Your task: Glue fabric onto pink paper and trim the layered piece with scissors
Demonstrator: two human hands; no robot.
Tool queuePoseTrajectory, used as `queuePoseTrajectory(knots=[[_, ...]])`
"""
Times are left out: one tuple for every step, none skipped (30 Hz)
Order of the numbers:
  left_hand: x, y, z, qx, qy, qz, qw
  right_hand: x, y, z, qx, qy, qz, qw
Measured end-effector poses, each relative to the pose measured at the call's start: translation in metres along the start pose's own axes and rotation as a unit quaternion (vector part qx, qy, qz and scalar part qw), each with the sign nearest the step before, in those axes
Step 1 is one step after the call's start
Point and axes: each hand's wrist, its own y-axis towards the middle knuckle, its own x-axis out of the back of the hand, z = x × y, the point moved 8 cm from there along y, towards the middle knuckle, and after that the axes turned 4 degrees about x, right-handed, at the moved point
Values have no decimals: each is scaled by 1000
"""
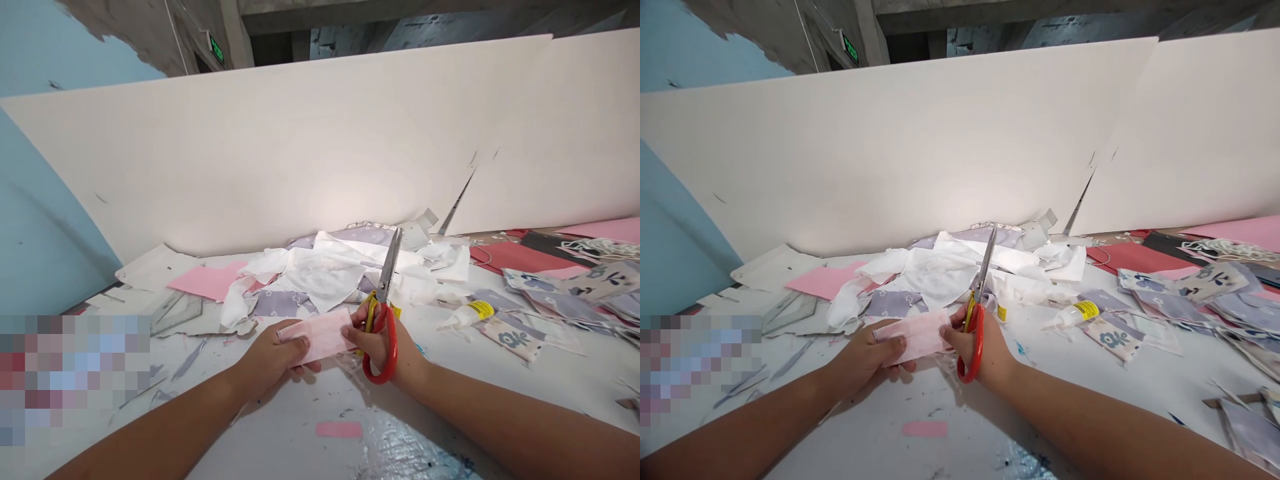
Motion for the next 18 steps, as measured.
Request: queuePoseTrajectory(knots=[[-1, 0, 1, 6, -7, 6, 1000, 1, 0, -1, -1, -15, -5, 1000], [-3, 0, 1, 12, -12, 12, 1000, 1, 1, -2, -1, -24, -9, 1000], [-4, 0, 1, 15, -15, 15, 1000, 1, 1, -3, 1, -27, -9, 1000], [-4, 1, 1, 13, -15, 15, 1000, 0, 1, -3, 2, -22, -7, 1000], [-3, 2, 0, 6, -19, 10, 1000, 0, 1, -4, 1, -11, -6, 1000], [-1, 2, -1, -4, -27, -1, 1000, -1, 1, -5, -2, 0, -6, 1000], [3, 3, -2, -14, -40, -18, 999, 0, 1, -5, -6, 6, -8, 1000], [7, 3, -3, -21, -54, -39, 998, 2, 1, -4, -10, 4, -12, 1000], [11, 3, -3, -26, -68, -59, 996, 4, 1, -3, -15, -7, -15, 1000], [14, 3, -2, -26, -80, -76, 994, 7, 1, -2, -18, -28, -18, 999], [18, 3, 0, -23, -89, -89, 992, 9, 1, 1, -15, -53, -15, 998], [20, 2, 1, -19, -96, -99, 990, 11, 2, 5, -6, -77, -8, 997], [22, 2, 2, -16, -102, -107, 989, 12, 3, 9, 8, -100, 6, 995], [25, 2, 4, -15, -109, -114, 987, 13, 3, 13, 25, -122, 23, 992], [27, 2, 5, -15, -116, -125, 985, 12, 4, 15, 43, -141, 40, 988], [30, 2, 5, -19, -121, -137, 983, 12, 4, 17, 59, -156, 59, 984], [32, 2, 4, -25, -124, -149, 981, 10, 4, 16, 68, -164, 78, 981], [34, 2, 4, -31, -127, -160, 978, 8, 4, 14, 69, -163, 96, 979]])
